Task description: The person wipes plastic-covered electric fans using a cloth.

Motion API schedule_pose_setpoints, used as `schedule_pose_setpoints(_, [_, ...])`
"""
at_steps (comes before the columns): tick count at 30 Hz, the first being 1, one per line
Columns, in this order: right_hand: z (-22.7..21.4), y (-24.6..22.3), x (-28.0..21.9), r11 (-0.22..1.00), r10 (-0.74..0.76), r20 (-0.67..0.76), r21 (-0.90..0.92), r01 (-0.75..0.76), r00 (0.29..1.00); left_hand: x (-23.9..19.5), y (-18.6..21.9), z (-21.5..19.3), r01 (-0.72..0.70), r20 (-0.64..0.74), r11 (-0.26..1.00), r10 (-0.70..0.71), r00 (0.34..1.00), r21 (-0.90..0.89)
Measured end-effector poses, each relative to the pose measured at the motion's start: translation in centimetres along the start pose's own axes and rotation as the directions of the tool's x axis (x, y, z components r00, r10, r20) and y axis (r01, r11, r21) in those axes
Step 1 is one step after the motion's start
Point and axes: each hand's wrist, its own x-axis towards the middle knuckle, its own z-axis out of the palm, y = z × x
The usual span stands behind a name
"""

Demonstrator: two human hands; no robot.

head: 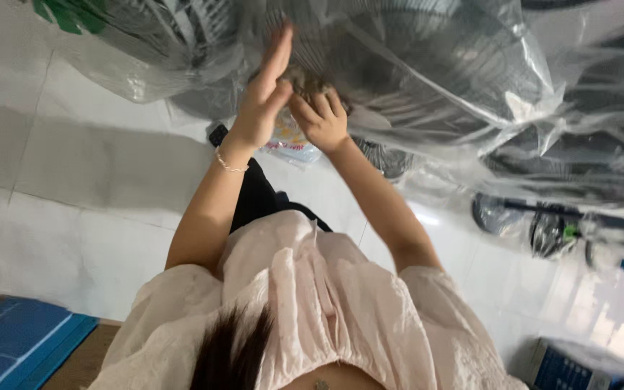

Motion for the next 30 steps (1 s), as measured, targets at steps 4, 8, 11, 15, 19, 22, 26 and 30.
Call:
schedule_pose_setpoints(4, [-2.4,2.5,-6.0,0.985,-0.093,0.248,0.164,0.053,0.964,0.4,-1.8,1.5,-0.056,0.037,0.905,0.044,0.998,0.421])
schedule_pose_setpoints(8, [-6.9,4.8,-12.0,0.980,-0.026,0.353,0.193,-0.045,0.935,-0.1,-3.7,2.8,-0.013,0.047,0.768,-0.023,0.999,0.640])
schedule_pose_setpoints(11, [-10.6,4.9,-14.5,0.969,0.120,0.358,0.162,-0.188,0.926,-0.8,-4.6,4.4,-0.110,0.001,0.689,0.157,0.988,0.717])
schedule_pose_setpoints(15, [-14.2,5.0,-11.9,0.931,0.361,-0.071,0.083,-0.355,0.930,-0.7,-4.6,6.6,-0.324,-0.003,0.580,0.491,0.871,0.747])
schedule_pose_setpoints(19, [-14.9,4.8,-6.7,0.823,0.551,-0.292,0.030,-0.568,0.782,1.0,-4.9,9.4,-0.564,0.344,0.261,0.574,0.744,0.784])
schedule_pose_setpoints(22, [-11.5,5.0,-3.3,0.689,0.716,-0.310,0.166,-0.706,0.626,2.2,-4.9,10.4,-0.500,0.340,0.467,0.388,0.857,0.729])
schedule_pose_setpoints(26, [-6.3,3.8,-3.5,0.787,0.598,-0.400,0.130,-0.603,0.695,3.1,-4.9,9.7,-0.415,0.272,0.433,0.354,0.895,0.800])
schedule_pose_setpoints(30, [-3.4,0.4,-10.0,0.824,0.566,-0.197,0.096,-0.559,0.800,2.7,-5.7,9.4,-0.430,0.335,0.269,0.334,0.881,0.862])
